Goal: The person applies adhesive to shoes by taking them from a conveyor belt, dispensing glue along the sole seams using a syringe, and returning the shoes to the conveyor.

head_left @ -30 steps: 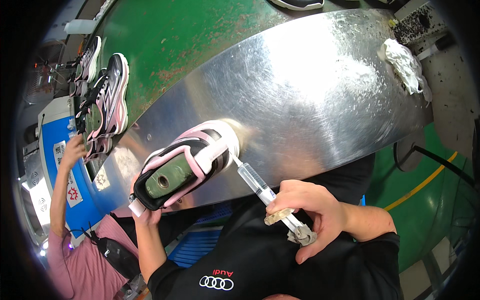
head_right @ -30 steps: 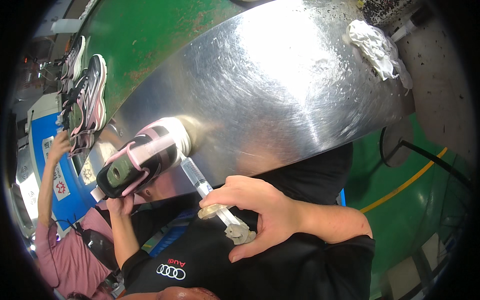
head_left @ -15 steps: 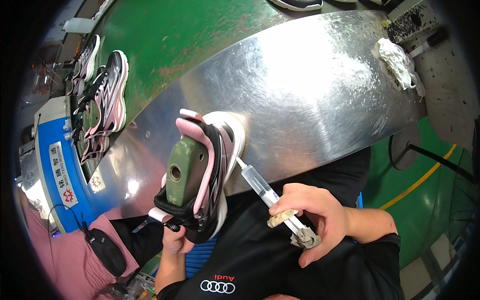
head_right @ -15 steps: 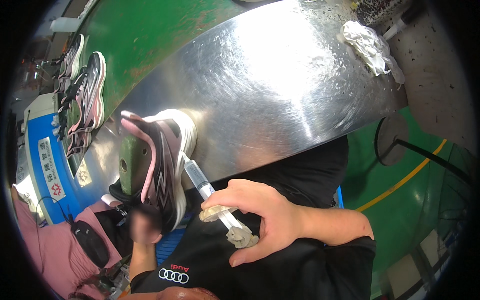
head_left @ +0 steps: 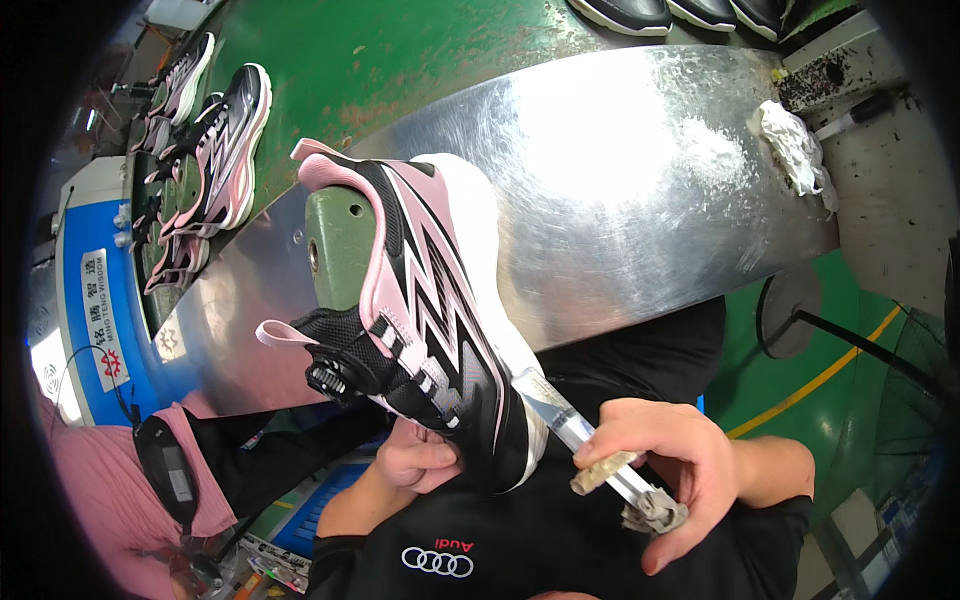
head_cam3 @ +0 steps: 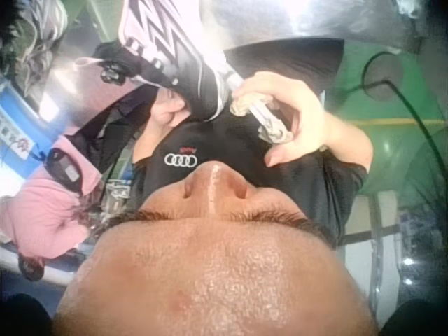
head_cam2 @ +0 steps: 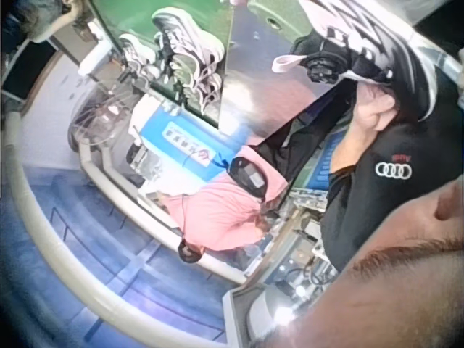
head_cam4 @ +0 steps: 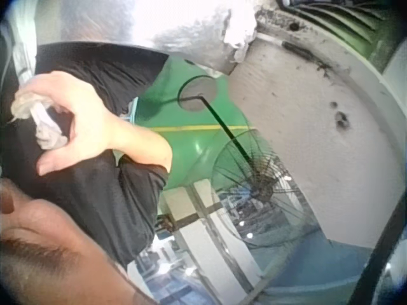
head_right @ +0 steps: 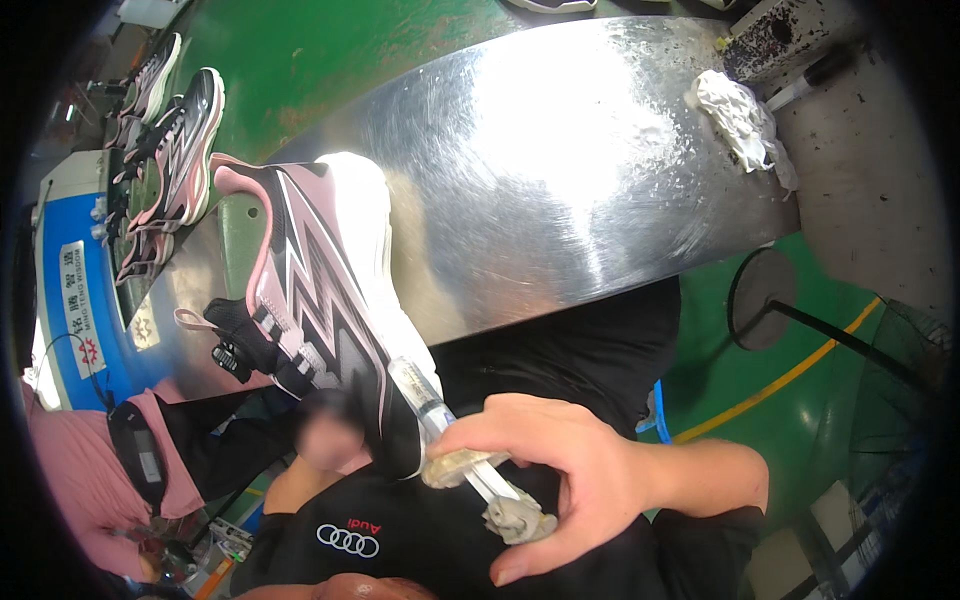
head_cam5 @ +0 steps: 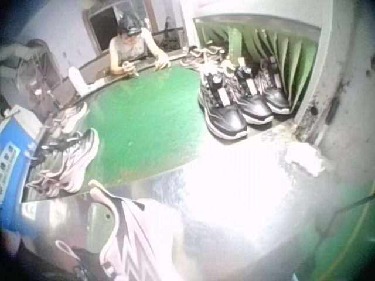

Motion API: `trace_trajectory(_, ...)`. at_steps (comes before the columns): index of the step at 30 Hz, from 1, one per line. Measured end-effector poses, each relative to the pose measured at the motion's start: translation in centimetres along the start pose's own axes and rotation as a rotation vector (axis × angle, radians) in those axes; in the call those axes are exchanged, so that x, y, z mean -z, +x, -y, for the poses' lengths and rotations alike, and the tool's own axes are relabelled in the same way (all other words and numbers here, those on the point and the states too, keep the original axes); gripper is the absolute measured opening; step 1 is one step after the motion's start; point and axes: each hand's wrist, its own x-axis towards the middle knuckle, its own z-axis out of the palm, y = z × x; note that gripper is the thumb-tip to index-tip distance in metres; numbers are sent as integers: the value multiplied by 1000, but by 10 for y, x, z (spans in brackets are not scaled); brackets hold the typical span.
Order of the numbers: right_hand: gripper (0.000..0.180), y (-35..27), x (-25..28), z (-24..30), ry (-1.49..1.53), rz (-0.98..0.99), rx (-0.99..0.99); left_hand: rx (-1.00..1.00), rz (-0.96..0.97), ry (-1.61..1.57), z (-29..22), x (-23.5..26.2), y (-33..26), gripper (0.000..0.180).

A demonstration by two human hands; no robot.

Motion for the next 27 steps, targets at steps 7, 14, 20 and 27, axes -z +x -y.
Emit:
trace_trajectory(7,72,-25,-7,40,-90,-61,-86,181,113,30,-4,-30,36,47)
trace_trajectory(14,76,-42,-7,71,-254,30,-15,281,179,-143,8,-35,66,52)
trace_trajectory(20,79,-61,-9,76,-338,-11,41,254,357,-134,14,-45,97,31)
trace_trajectory(27,73,-66,-12,63,-531,-143,135,184,380,-150,14,-60,116,31)
